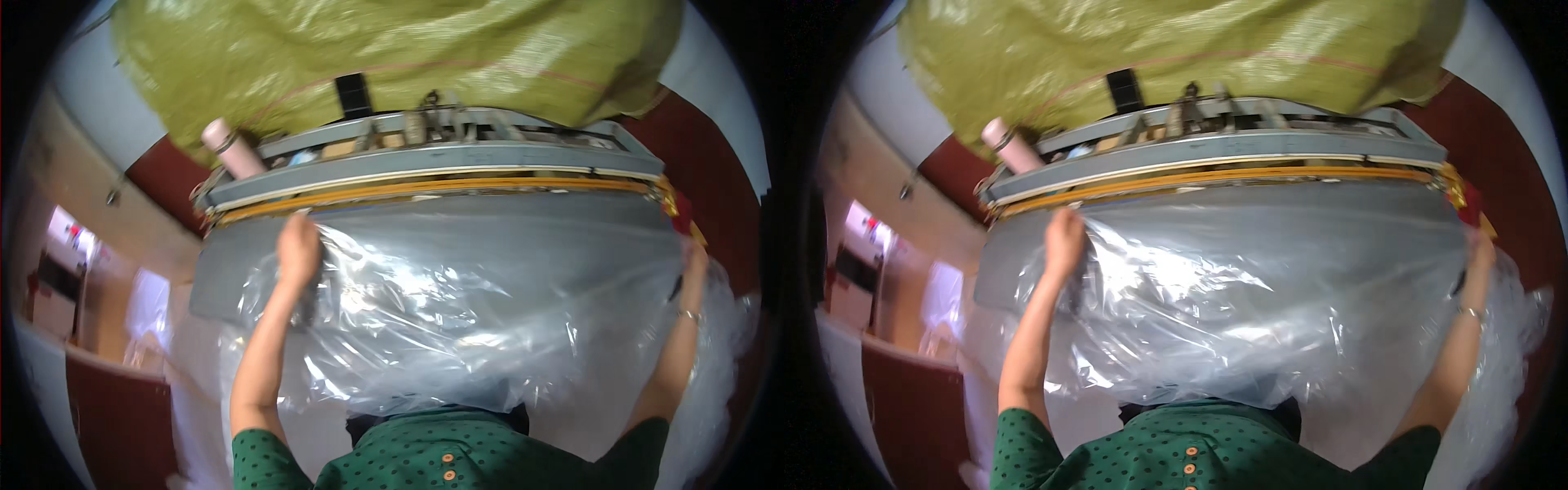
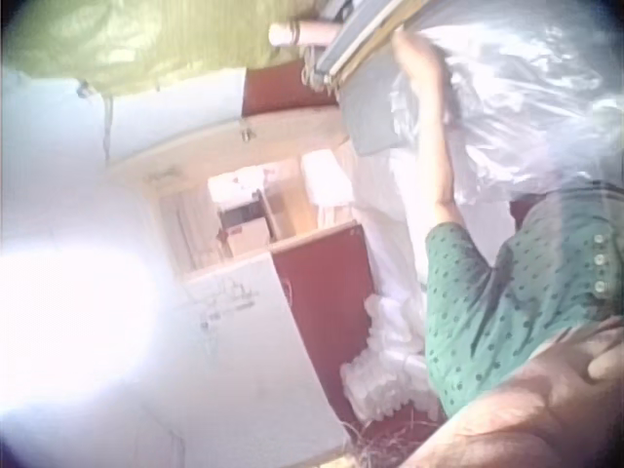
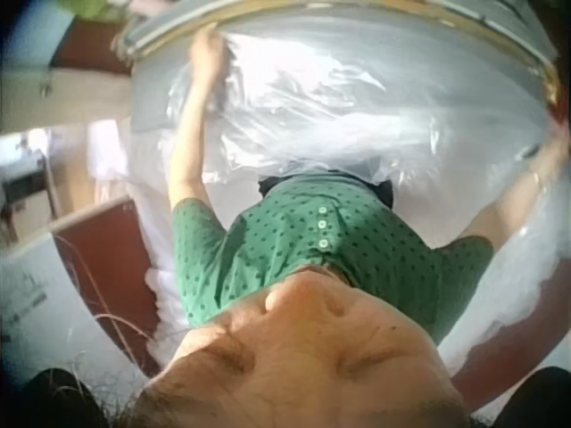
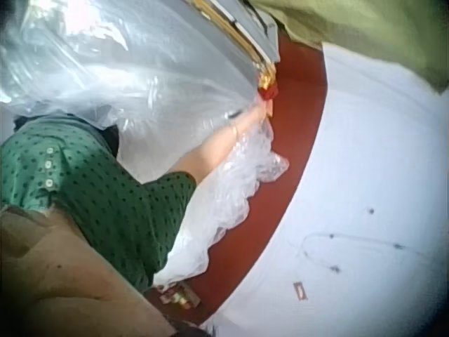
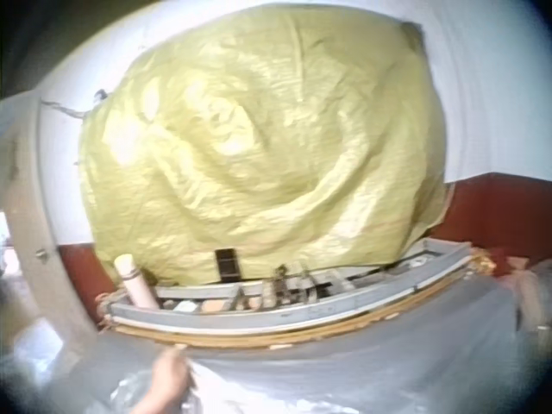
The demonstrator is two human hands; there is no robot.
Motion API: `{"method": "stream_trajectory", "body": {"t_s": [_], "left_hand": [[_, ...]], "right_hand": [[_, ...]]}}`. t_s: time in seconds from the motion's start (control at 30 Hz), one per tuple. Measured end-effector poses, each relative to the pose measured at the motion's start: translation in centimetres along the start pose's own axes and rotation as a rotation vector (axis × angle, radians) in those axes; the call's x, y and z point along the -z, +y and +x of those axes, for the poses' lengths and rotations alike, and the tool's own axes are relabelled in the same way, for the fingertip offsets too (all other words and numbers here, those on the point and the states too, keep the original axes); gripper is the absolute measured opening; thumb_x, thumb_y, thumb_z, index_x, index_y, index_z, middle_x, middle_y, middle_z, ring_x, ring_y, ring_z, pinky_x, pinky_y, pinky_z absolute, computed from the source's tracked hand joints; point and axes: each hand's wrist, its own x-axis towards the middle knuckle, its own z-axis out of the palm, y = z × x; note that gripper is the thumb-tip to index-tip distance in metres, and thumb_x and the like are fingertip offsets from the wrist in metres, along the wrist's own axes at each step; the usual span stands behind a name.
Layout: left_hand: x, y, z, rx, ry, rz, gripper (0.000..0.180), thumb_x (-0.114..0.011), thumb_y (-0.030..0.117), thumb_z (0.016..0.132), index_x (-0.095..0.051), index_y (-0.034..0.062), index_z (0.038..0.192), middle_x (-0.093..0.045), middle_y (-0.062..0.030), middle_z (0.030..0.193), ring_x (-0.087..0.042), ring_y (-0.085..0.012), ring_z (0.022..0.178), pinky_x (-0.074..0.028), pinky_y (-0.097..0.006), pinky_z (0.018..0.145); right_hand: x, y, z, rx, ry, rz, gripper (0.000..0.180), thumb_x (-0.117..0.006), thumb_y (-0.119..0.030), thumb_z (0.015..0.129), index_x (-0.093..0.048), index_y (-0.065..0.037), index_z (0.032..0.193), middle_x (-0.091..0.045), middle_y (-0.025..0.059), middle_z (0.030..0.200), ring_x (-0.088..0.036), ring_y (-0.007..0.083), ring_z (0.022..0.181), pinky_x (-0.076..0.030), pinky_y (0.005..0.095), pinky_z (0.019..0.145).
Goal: The person wraps a large, rectangular upholstered furniture piece with a clear plastic sheet. They repeatedly lift, fold, and smooth the plastic over the surface of the item, ensuring it is fully covered. The task involves handling the plastic and the furniture piece by hand to achieve a protective covering.
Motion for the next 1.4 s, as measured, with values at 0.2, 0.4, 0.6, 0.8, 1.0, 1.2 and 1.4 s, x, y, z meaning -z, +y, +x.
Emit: {"method": "stream_trajectory", "body": {"t_s": [0.2, 0.4, 0.6, 0.8, 1.0, 1.2, 1.4], "left_hand": [[1.0, -6.2, 0.6, 0.283, 0.321, -0.217, 0.01, -0.044, 0.013, 0.088, -0.047, 0.0062, 0.08, -0.04, 0.0022, 0.065, -0.036, -0.0076, 0.059, -0.034, -0.023, 0.054], [-0.7, -14.1, 2.4, 0.303, 0.363, -0.242, 0.013, -0.048, 0.014, 0.088, -0.046, 0.0058, 0.078, -0.041, 0.0033, 0.067, -0.035, -0.008, 0.062, -0.034, -0.022, 0.057], [-2.3, -15.3, 4.9, 0.354, 0.344, -0.516, 0.017, -0.054, 0.016, 0.089, -0.045, 0.0095, 0.076, -0.037, 0.007, 0.066, -0.031, -0.0031, 0.06, -0.027, -0.018, 0.053], [-2.1, -17.1, 5.0, 0.281, 0.39, -0.49, 0.015, -0.054, 0.014, 0.088, -0.045, 0.0091, 0.077, -0.039, 0.0058, 0.067, -0.033, -0.0042, 0.059, -0.029, -0.019, 0.053], [-1.1, -15.8, 4.8, 0.41, 0.55, -0.358, 0.01, -0.051, 0.013, 0.086, -0.043, 0.007, 0.085, -0.046, 0.0015, 0.074, -0.041, -0.0075, 0.062, -0.036, -0.021, 0.056], [-5.6, -12.4, 5.8, 0.482, 0.414, -0.647, 0.01, -0.052, 0.009, 0.084, -0.045, 0.008, 0.09, -0.048, 0.0002, 0.077, -0.044, -0.0076, 0.064, -0.038, -0.022, 0.056], [5.0, -7.7, 2.5, 0.295, 0.106, -0.707, 0.007, -0.052, 0.006, 0.086, -0.045, 0.0077, 0.088, -0.046, 0.0029, 0.07, -0.043, -0.0045, 0.062, -0.037, -0.019, 0.056]], "right_hand": [[-20.0, 3.4, -6.6, 0.551, 0.263, -0.643, 0.023, -0.05, -0.024, 0.089, -0.056, -0.002, 0.086, -0.06, 0.0146, 0.081, -0.057, 0.0235, 0.076, -0.044, 0.0363, 0.072], [-26.2, 7.4, -5.6, 0.506, 0.149, -0.411, 0.02, -0.058, -0.021, 0.086, -0.056, -0.001, 0.082, -0.057, 0.0079, 0.068, -0.052, 0.0147, 0.065, -0.044, 0.0298, 0.065], [-29.1, 7.4, -5.0, 0.407, 0.165, -0.403, 0.018, -0.062, -0.018, 0.083, -0.054, -0.001, 0.079, -0.056, 0.0065, 0.065, -0.052, 0.0141, 0.063, -0.045, 0.0289, 0.063], [-30.2, 7.5, -4.9, 0.426, 0.331, -0.377, 0.013, -0.063, -0.01, 0.08, -0.053, -0.002, 0.079, -0.056, 0.0053, 0.067, -0.056, 0.0161, 0.065, -0.046, 0.0288, 0.063], [-29.1, 9.8, -3.3, 0.659, 0.467, -0.418, 0.013, -0.058, -0.01, 0.082, -0.051, -0.001, 0.09, -0.057, 0.0078, 0.072, -0.057, 0.0184, 0.066, -0.046, 0.0302, 0.065], [-18.1, 8.0, 1.6, 0.475, 0.145, -0.472, 0.016, -0.056, -0.008, 0.082, -0.051, -0.002, 0.096, -0.059, 0.0072, 0.074, -0.058, 0.0183, 0.068, -0.047, 0.0299, 0.065], [-42.0, -5.6, -18.0, 0.637, 0.072, -0.265, 0.015, -0.054, -0.007, 0.086, -0.052, -0.001, 0.099, -0.057, 0.01, 0.092, -0.056, 0.0188, 0.086, -0.044, 0.0304, 0.074]]}}
